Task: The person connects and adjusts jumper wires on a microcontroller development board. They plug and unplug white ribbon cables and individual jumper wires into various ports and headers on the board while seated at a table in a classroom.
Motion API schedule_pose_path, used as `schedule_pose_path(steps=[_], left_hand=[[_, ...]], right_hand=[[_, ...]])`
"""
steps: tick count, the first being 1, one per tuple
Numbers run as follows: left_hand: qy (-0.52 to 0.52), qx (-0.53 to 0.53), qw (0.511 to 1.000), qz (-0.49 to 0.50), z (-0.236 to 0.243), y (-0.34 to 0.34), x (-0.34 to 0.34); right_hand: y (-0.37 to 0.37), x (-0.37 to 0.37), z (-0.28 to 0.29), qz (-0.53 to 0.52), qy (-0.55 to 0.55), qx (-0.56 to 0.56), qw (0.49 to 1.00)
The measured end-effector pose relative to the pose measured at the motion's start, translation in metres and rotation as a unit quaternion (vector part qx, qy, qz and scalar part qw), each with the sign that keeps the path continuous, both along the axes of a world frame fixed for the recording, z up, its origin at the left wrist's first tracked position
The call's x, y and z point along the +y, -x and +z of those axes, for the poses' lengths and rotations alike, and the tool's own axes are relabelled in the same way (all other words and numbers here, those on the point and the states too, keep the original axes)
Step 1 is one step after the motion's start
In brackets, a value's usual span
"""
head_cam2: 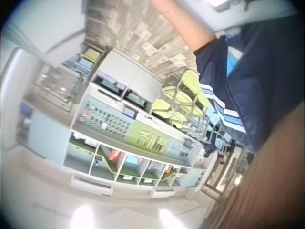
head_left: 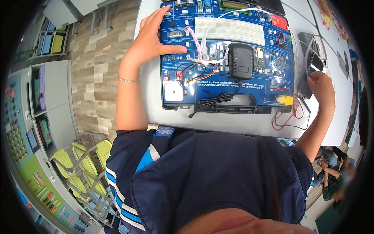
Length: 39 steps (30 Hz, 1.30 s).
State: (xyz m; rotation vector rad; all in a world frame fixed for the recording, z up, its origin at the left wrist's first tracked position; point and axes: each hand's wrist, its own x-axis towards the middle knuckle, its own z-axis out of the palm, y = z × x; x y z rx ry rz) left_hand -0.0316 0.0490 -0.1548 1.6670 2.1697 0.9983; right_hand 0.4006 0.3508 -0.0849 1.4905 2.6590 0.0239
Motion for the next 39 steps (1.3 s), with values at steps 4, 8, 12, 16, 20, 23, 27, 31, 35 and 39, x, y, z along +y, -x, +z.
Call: schedule_pose_path(steps=[4,8,12,16,20,23,27,31,35,39], left_hand=[[0.002,0.006,1.000,-0.005,-0.001,0.001,0.004],[0.016,-0.014,1.000,0.007,0.001,-0.001,-0.003],[0.019,-0.015,1.000,0.005,0.002,-0.001,0.003],[0.008,-0.008,1.000,0.000,-0.001,-0.001,0.003],[0.013,-0.003,1.000,0.004,0.000,-0.002,0.002],[0.009,-0.013,1.000,0.003,-0.003,-0.001,0.001],[0.016,-0.010,1.000,0.005,-0.001,-0.001,0.004],[0.018,0.025,1.000,0.000,-0.003,0.000,0.003],[0.021,0.065,0.998,-0.005,-0.005,0.003,0.001],[0.019,0.070,0.997,-0.010,-0.007,0.004,0.005]], right_hand=[[0.066,-0.058,0.024,0.128,-0.044,0.134,0.982],[0.139,-0.105,0.014,0.418,0.013,0.294,0.859],[0.183,-0.121,-0.007,0.473,0.010,0.285,0.834],[0.196,-0.130,-0.012,0.414,0.013,0.173,0.893],[0.202,-0.140,-0.010,0.412,-0.030,0.136,0.900],[0.204,-0.149,-0.009,0.435,-0.043,0.127,0.890],[0.206,-0.166,-0.006,0.465,-0.118,0.018,0.877],[0.210,-0.160,-0.004,0.482,-0.169,0.019,0.860],[0.210,-0.156,-0.006,0.487,-0.161,0.040,0.858],[0.205,-0.156,-0.006,0.484,-0.194,0.092,0.848]])
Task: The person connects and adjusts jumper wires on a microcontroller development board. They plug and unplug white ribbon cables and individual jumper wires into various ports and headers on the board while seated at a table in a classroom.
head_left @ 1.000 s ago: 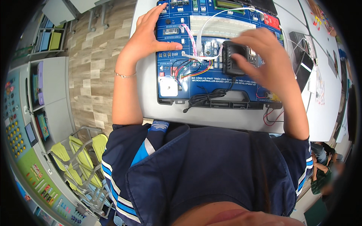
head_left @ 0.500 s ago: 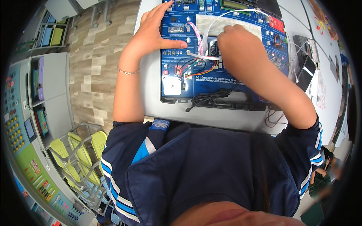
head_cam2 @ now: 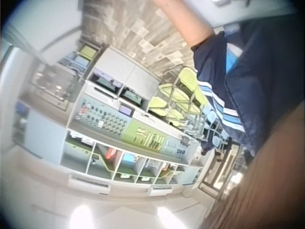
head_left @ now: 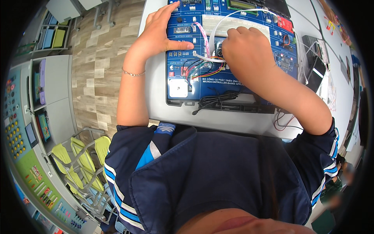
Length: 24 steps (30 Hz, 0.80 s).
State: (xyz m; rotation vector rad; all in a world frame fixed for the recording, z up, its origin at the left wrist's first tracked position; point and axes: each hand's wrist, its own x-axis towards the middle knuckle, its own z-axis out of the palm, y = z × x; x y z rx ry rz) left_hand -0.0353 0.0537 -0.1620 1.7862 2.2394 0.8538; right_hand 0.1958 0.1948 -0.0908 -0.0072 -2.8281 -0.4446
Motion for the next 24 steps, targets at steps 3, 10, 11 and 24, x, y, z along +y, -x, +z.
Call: schedule_pose_path(steps=[3,10,11,24], left_hand=[[0.008,-0.013,1.000,0.016,0.002,-0.001,-0.005],[-0.044,0.025,0.998,-0.034,0.008,-0.002,-0.002],[-0.059,0.010,0.998,-0.033,0.012,-0.005,-0.007],[-0.111,-0.040,0.989,-0.083,0.019,-0.053,-0.024]], right_hand=[[0.012,0.014,0.025,-0.013,0.005,0.072,0.997],[-0.007,0.027,0.025,0.008,0.151,0.024,0.988],[-0.011,0.027,0.028,-0.012,0.196,-0.005,0.980],[-0.052,0.028,0.010,0.024,0.320,0.071,0.945]])
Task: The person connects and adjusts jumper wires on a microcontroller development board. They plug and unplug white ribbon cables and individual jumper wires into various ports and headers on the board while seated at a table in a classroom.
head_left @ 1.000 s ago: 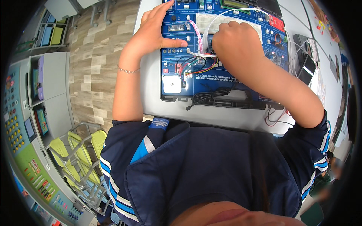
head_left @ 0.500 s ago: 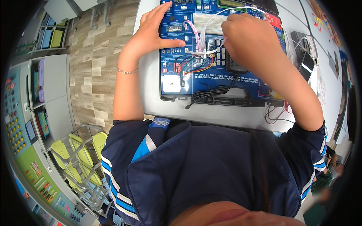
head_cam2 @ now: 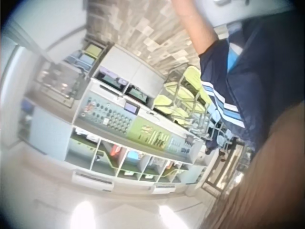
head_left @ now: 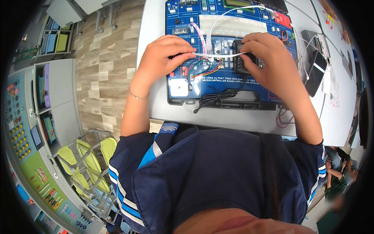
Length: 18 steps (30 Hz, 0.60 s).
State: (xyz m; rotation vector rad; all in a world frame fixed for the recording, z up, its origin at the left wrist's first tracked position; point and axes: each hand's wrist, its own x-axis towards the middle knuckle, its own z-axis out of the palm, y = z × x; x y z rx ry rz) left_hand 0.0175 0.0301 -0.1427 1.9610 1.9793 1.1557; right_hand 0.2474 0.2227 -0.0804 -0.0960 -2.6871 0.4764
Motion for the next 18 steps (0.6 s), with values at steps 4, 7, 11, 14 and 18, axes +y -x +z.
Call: schedule_pose_path(steps=[4,7,11,14,18], left_hand=[[-0.042,0.013,0.998,0.033,-0.004,-0.008,-0.002],[-0.066,0.016,0.996,0.064,-0.008,-0.014,-0.002],[-0.086,-0.009,0.991,0.104,-0.013,-0.023,-0.002],[-0.106,-0.017,0.991,0.078,-0.016,-0.021,-0.002],[-0.099,-0.043,0.992,0.065,-0.014,-0.019,0.000]], right_hand=[[-0.011,-0.008,-0.008,-0.047,0.014,0.017,0.999],[-0.016,-0.007,-0.009,-0.054,0.033,0.018,0.998],[-0.017,-0.002,-0.012,-0.047,0.041,0.014,0.998],[-0.016,-0.002,-0.010,-0.058,0.054,-0.005,0.997],[-0.017,-0.003,-0.009,-0.060,0.066,-0.006,0.996]])
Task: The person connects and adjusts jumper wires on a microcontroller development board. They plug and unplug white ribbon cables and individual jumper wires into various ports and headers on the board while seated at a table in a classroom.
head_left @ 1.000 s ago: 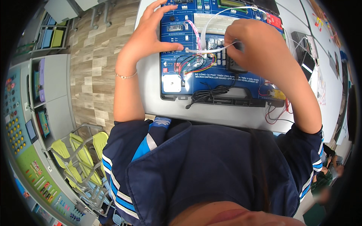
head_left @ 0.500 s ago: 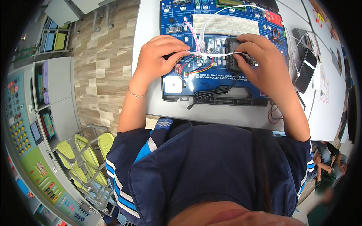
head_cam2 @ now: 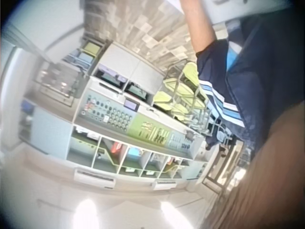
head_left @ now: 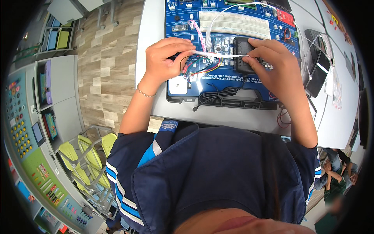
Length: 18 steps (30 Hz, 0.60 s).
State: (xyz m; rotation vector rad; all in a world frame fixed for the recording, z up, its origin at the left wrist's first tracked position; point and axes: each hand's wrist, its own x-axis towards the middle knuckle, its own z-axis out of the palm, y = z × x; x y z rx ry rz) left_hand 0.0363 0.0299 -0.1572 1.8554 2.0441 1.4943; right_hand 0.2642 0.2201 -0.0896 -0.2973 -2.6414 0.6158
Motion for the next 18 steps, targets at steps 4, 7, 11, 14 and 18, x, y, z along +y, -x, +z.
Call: schedule_pose_path(steps=[4,7,11,14,18], left_hand=[[0.012,-0.030,0.999,0.012,0.0004,-0.0028,0.0000],[0.008,-0.024,1.000,-0.005,-0.0022,0.0014,-0.0005],[0.021,-0.040,0.999,0.017,0.0021,-0.0032,0.0007],[0.028,-0.035,0.999,0.004,0.0018,-0.0007,-0.0001],[0.010,-0.060,0.998,-0.007,0.0008,0.0027,-0.0023]], right_hand=[[0.0014,0.0010,-0.0008,0.011,-0.015,0.013,1.000],[0.0001,0.0004,-0.0012,0.006,-0.007,0.007,1.000],[-0.0005,0.0003,-0.0020,0.002,0.003,0.001,1.000],[0.0009,0.0009,-0.0022,0.013,-0.008,0.023,1.000],[0.0004,0.0000,-0.0041,0.015,-0.001,0.039,0.999]])
